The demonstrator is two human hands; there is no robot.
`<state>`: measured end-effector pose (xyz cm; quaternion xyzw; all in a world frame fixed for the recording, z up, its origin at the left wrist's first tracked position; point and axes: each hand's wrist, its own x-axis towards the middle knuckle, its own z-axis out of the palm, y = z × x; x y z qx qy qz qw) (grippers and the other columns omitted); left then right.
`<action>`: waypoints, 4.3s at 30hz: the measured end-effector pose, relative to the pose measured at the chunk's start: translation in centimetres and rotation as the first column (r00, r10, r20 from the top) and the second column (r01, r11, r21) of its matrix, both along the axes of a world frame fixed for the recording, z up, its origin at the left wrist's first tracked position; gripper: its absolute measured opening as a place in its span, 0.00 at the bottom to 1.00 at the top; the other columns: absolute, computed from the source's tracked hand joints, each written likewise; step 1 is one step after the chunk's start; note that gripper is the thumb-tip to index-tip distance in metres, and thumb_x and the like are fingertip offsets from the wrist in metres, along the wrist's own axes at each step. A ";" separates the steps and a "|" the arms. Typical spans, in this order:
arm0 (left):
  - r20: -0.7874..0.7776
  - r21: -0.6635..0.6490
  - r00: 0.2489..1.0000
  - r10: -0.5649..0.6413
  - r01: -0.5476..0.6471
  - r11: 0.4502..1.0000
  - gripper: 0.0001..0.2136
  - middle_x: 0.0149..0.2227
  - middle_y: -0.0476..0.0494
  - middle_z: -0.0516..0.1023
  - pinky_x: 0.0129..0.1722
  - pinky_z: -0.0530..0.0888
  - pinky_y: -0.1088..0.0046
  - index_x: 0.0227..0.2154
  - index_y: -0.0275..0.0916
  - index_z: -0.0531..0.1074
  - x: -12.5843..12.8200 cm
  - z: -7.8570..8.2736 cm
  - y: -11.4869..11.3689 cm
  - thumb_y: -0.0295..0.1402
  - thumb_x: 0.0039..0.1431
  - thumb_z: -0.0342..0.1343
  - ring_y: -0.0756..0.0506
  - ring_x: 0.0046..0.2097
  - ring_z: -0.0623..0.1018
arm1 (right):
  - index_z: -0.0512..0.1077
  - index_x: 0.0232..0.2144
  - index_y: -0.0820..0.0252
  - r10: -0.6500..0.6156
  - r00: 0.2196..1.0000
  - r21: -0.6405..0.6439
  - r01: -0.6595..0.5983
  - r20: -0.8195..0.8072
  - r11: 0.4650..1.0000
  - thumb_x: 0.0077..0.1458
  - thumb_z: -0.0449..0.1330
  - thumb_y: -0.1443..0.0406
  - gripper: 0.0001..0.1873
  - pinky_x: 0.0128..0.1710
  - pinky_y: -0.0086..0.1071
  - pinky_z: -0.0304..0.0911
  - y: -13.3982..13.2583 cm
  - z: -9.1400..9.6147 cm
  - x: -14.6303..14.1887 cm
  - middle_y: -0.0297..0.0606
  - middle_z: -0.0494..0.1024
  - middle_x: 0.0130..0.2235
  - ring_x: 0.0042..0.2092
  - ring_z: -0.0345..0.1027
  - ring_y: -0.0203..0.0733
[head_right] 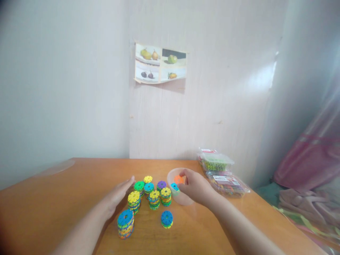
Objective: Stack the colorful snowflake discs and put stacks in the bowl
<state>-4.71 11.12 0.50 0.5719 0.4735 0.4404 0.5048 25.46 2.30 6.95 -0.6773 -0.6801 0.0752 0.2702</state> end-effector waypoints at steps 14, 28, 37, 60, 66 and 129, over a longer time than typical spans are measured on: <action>0.018 -0.024 0.998 -0.060 0.061 0.998 0.26 0.49 0.39 0.81 0.54 0.69 0.64 0.41 0.38 0.78 -0.4 -0.1 0.1 0.57 0.55 0.54 0.37 0.54 0.76 | 0.74 0.41 0.58 0.061 0.992 -0.105 -0.050 0.106 0.993 0.47 0.62 0.60 0.17 0.27 0.28 0.48 4.1 -0.9 0.2 0.36 0.77 0.34 0.33 0.67 0.38; -0.029 -0.027 0.999 -0.028 0.027 0.999 0.28 0.46 0.39 0.82 0.55 0.69 0.63 0.39 0.38 0.78 -0.3 0.5 -0.4 0.60 0.51 0.56 0.37 0.52 0.77 | 0.72 0.53 0.60 0.147 0.980 -0.037 -0.143 0.135 0.989 0.53 0.52 0.70 0.24 0.43 0.32 0.60 2.9 0.4 0.3 0.44 0.79 0.48 0.46 0.72 0.45; -0.050 -0.047 0.998 -0.023 0.020 0.999 0.28 0.47 0.39 0.82 0.56 0.69 0.62 0.40 0.39 0.78 -0.4 0.6 -0.2 0.60 0.51 0.56 0.36 0.54 0.76 | 0.65 0.60 0.56 0.283 0.950 -0.184 -0.257 0.129 0.949 0.52 0.52 0.70 0.32 0.51 0.36 0.59 5.0 -2.0 1.4 0.43 0.75 0.55 0.56 0.67 0.47; -0.021 -0.055 0.999 0.028 -0.029 0.998 0.30 0.45 0.37 0.82 0.56 0.69 0.59 0.41 0.38 0.78 0.0 0.5 -0.3 0.61 0.49 0.57 0.35 0.54 0.76 | 0.70 0.53 0.59 0.158 0.986 -0.044 -0.155 0.058 0.987 0.54 0.52 0.68 0.24 0.40 0.30 0.60 4.1 -0.4 0.4 0.42 0.80 0.45 0.44 0.72 0.43; -0.011 -0.074 0.999 -0.041 0.040 0.996 0.30 0.45 0.38 0.82 0.52 0.72 0.61 0.42 0.38 0.77 -0.4 0.4 0.0 0.61 0.48 0.58 0.36 0.53 0.76 | 0.75 0.34 0.55 0.327 0.937 -0.058 -0.323 0.123 0.945 0.52 0.56 0.64 0.09 0.30 0.27 0.53 -0.2 2.4 -1.7 0.33 0.78 0.33 0.33 0.67 0.37; 0.020 -0.029 0.997 -0.079 0.079 0.996 0.28 0.47 0.38 0.82 0.53 0.71 0.63 0.41 0.38 0.78 -0.3 -0.1 0.1 0.58 0.53 0.56 0.38 0.51 0.78 | 0.75 0.44 0.55 0.288 0.926 -0.130 -0.263 0.243 0.956 0.51 0.60 0.58 0.18 0.30 0.27 0.53 -1.5 3.8 -2.8 0.36 0.80 0.37 0.36 0.70 0.39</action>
